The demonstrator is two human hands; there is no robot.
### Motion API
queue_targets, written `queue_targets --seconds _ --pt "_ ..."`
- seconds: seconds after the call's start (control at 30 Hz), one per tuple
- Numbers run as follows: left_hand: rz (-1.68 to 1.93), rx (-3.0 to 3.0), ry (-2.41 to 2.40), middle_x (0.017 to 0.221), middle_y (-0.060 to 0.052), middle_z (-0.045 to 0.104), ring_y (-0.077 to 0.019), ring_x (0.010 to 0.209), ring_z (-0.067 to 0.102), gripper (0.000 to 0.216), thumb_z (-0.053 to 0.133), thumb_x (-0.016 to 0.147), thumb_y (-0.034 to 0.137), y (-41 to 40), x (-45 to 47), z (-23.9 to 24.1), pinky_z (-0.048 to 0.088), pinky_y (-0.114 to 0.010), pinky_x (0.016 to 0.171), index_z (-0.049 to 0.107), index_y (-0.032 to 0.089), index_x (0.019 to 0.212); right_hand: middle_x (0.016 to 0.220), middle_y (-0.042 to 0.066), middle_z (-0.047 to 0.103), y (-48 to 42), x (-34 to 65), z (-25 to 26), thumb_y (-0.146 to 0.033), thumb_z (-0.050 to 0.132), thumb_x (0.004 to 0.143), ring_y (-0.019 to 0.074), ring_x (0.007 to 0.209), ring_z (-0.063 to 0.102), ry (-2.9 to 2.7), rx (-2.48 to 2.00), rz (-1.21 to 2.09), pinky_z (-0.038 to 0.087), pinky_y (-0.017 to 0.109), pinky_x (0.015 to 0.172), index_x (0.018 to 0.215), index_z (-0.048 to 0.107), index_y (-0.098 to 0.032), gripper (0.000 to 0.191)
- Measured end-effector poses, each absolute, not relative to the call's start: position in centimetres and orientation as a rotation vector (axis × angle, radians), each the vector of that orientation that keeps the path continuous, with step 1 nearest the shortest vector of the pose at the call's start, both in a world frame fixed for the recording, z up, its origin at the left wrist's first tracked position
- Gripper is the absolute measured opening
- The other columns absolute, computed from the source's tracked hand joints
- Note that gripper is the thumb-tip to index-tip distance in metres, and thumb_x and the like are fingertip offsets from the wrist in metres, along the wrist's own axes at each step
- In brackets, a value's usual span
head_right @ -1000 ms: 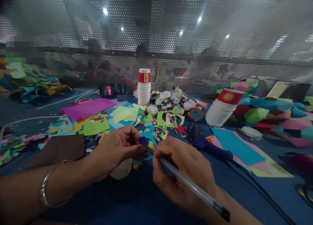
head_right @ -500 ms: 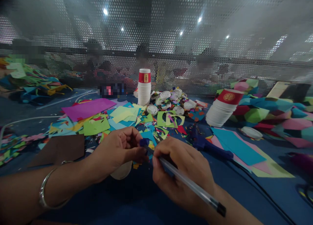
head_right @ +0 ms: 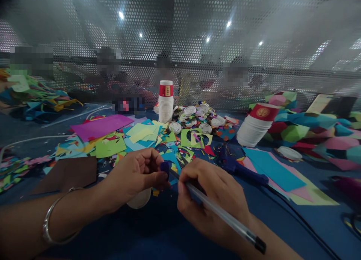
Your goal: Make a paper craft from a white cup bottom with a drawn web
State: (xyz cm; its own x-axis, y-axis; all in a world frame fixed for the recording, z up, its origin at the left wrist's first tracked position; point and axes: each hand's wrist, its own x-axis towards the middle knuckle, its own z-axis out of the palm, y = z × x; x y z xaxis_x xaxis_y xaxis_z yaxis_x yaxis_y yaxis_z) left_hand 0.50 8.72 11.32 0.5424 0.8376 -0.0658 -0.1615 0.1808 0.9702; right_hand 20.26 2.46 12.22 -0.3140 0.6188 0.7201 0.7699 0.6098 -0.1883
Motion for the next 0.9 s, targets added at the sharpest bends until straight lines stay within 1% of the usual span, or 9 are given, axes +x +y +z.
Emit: queue_targets --seconds 0.13,0.27,0.33,0.4,0.53,0.63,0.73,0.9 --pt "0.784 1.187 0.725 0.071 0.001 0.067 -0.0139 0.065 0.069 0.041 0.090 0.066 0.033 8.8 0.5 11.2 0.055 -0.027 0.065 0.056 0.018 0.082 0.081 -0.002 0.067 2.3 20.6 12.2 -0.016 0.056 0.089 0.0162 0.071 0.069 -1.951 -1.102 -0.272 0.052 0.030 0.066 0.096 0.051 -0.028 0.015" --pt "0.791 1.181 0.735 0.071 0.002 0.067 -0.0138 0.065 0.069 0.035 0.086 0.071 0.026 8.8 0.4 11.2 0.057 -0.028 0.066 0.055 0.018 0.085 0.086 -0.001 0.069 2.5 20.8 12.4 -0.021 0.055 0.096 0.0162 0.071 0.069 -1.864 -1.255 -0.339 0.052 0.029 0.066 0.098 0.055 -0.028 0.007" --pt "0.783 1.183 0.755 0.071 0.003 0.067 -0.0139 0.066 0.069 0.033 0.083 0.073 0.025 8.6 0.4 11.3 0.057 -0.028 0.067 0.054 0.018 0.086 0.088 0.000 0.070 2.8 20.9 12.5 -0.025 0.054 0.099 0.0163 0.072 0.069 -1.870 -1.276 -0.272 0.052 0.028 0.067 0.101 0.057 -0.028 0.005" --pt "0.769 1.187 0.777 0.070 0.004 0.065 -0.0136 0.066 0.069 0.033 0.084 0.073 0.025 8.5 0.4 11.4 0.057 -0.029 0.068 0.054 0.019 0.087 0.092 0.001 0.071 3.2 20.9 12.5 -0.027 0.053 0.101 0.0172 0.076 0.070 -1.885 -1.277 -0.181 0.053 0.029 0.070 0.105 0.059 -0.028 0.007" --pt "0.758 1.262 0.794 0.069 0.004 0.064 -0.0130 0.065 0.065 0.040 0.087 0.065 0.024 8.6 0.4 11.4 0.053 -0.027 0.067 0.056 0.020 0.089 0.099 0.000 0.073 3.8 20.7 12.3 -0.029 0.051 0.104 0.0160 0.081 0.071 -1.936 -1.266 0.049 0.053 0.027 0.073 0.111 0.062 -0.029 0.013" --pt "0.756 1.355 0.780 0.070 0.004 0.064 -0.0118 0.064 0.061 0.036 0.083 0.066 0.019 8.7 0.4 11.2 0.048 -0.025 0.065 0.056 0.021 0.091 0.094 -0.003 0.072 4.0 20.3 12.1 -0.027 0.054 0.102 0.0136 0.079 0.069 -1.969 -1.295 0.156 0.051 0.024 0.071 0.106 0.064 -0.029 0.011" --pt "0.753 1.432 0.763 0.071 0.005 0.063 -0.0109 0.062 0.057 0.032 0.078 0.071 0.021 8.7 0.3 10.9 0.043 -0.025 0.062 0.055 0.022 0.093 0.088 -0.004 0.069 4.1 20.1 12.0 -0.024 0.056 0.099 0.0121 0.073 0.065 -1.985 -1.289 0.223 0.049 0.023 0.068 0.103 0.064 -0.028 0.009" --pt "0.727 1.486 0.777 0.070 0.005 0.062 -0.0112 0.062 0.055 0.032 0.078 0.074 0.024 8.6 0.2 10.7 0.039 -0.025 0.059 0.052 0.023 0.093 0.087 -0.003 0.068 4.0 20.2 11.8 -0.027 0.057 0.098 0.0142 0.075 0.064 -1.945 -1.283 0.367 0.048 0.024 0.065 0.102 0.064 -0.028 0.008"
